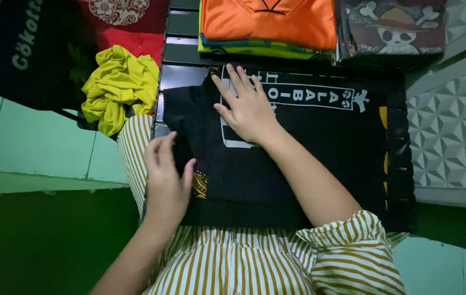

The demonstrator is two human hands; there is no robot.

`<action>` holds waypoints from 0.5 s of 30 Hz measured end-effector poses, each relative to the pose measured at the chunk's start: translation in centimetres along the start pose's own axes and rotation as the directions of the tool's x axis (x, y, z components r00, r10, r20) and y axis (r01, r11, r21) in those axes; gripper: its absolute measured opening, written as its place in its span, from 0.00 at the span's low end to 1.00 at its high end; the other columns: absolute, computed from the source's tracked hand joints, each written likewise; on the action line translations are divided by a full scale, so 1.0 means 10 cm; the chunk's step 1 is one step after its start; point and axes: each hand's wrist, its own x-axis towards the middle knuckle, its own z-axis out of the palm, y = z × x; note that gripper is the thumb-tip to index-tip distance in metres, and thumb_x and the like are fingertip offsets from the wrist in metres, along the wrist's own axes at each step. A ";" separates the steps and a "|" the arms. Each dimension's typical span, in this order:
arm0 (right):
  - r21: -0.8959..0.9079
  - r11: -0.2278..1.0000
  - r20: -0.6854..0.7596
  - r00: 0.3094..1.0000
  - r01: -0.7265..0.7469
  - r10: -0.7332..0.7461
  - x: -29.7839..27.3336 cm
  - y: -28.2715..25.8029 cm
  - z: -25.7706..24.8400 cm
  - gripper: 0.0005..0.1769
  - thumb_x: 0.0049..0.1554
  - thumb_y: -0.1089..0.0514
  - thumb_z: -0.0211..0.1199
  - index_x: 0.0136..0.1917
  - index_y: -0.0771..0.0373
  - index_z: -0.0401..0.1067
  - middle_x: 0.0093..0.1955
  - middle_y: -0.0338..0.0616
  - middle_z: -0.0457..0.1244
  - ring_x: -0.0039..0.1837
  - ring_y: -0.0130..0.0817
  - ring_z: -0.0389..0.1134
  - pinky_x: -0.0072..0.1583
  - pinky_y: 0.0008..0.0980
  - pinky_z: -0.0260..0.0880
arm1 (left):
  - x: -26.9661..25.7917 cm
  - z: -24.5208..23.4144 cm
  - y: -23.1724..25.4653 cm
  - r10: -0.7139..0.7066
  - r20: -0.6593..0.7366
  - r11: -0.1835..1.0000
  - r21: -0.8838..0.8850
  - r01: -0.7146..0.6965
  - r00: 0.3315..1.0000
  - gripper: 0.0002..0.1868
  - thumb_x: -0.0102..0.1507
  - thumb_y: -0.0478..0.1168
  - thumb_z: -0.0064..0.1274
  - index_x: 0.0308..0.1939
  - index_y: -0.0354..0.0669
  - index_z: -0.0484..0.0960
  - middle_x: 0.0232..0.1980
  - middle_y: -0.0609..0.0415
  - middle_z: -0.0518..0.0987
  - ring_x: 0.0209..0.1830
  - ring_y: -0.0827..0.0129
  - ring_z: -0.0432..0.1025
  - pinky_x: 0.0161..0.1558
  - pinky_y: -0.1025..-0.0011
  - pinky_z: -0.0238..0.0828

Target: The person folds several shirts by hand on a small black table, smoothing the fabric and stacking the completed items.

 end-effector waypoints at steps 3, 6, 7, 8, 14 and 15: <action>0.013 1.000 0.009 1.000 -0.002 0.001 0.00 0.01 -0.01 0.35 0.66 0.39 0.51 0.82 0.50 0.54 0.83 0.59 0.45 0.83 0.56 0.44 0.79 0.57 0.42 | 0.08 -0.14 -0.01 -0.296 0.140 0.950 -0.058 0.307 0.945 0.42 0.59 0.38 0.66 0.71 0.31 0.60 0.62 0.34 0.69 0.57 0.44 0.73 0.58 0.58 0.72; -0.010 1.000 0.007 1.000 0.005 -0.005 0.01 0.02 0.01 0.36 0.66 0.39 0.51 0.82 0.51 0.53 0.83 0.61 0.45 0.83 0.57 0.44 0.78 0.58 0.41 | 0.09 -0.22 -0.07 -0.534 0.363 0.797 -0.088 0.598 0.764 0.43 0.61 0.39 0.64 0.75 0.40 0.57 0.63 0.41 0.74 0.54 0.52 0.78 0.54 0.64 0.75; -0.023 1.000 0.005 1.000 0.007 -0.007 0.01 0.01 0.02 0.36 0.66 0.39 0.51 0.82 0.51 0.53 0.82 0.61 0.45 0.82 0.57 0.44 0.77 0.58 0.41 | 0.08 -0.20 -0.10 -0.414 0.322 0.859 -0.170 0.483 0.851 0.41 0.60 0.37 0.65 0.73 0.39 0.59 0.62 0.42 0.75 0.57 0.57 0.77 0.55 0.65 0.75; -0.018 1.000 -0.001 1.000 0.010 -0.010 0.00 0.01 0.03 0.36 0.66 0.39 0.51 0.82 0.51 0.53 0.83 0.61 0.45 0.82 0.58 0.44 0.77 0.58 0.41 | 0.05 -0.17 -0.13 -0.286 0.269 0.901 -0.250 0.354 0.920 0.39 0.60 0.35 0.66 0.71 0.39 0.61 0.62 0.43 0.75 0.60 0.61 0.76 0.57 0.67 0.74; 0.000 1.000 0.016 1.000 -0.005 0.005 -0.01 0.01 0.00 0.36 0.67 0.39 0.50 0.83 0.49 0.51 0.84 0.58 0.45 0.84 0.55 0.44 0.79 0.56 0.41 | -0.29 0.18 -0.19 -0.577 0.233 -0.016 -0.961 0.275 0.783 0.35 0.63 0.28 0.56 0.71 0.47 0.59 0.65 0.62 0.76 0.42 0.82 0.69 0.35 0.81 0.64; -0.004 1.000 0.017 1.000 0.002 -0.002 -0.01 0.01 -0.01 0.36 0.67 0.39 0.50 0.83 0.49 0.51 0.84 0.58 0.45 0.84 0.55 0.44 0.79 0.56 0.41 | -0.37 0.20 -0.19 -0.565 0.287 0.009 -0.935 0.353 0.773 0.35 0.63 0.28 0.57 0.72 0.44 0.61 0.56 0.60 0.72 0.39 0.80 0.66 0.36 0.80 0.64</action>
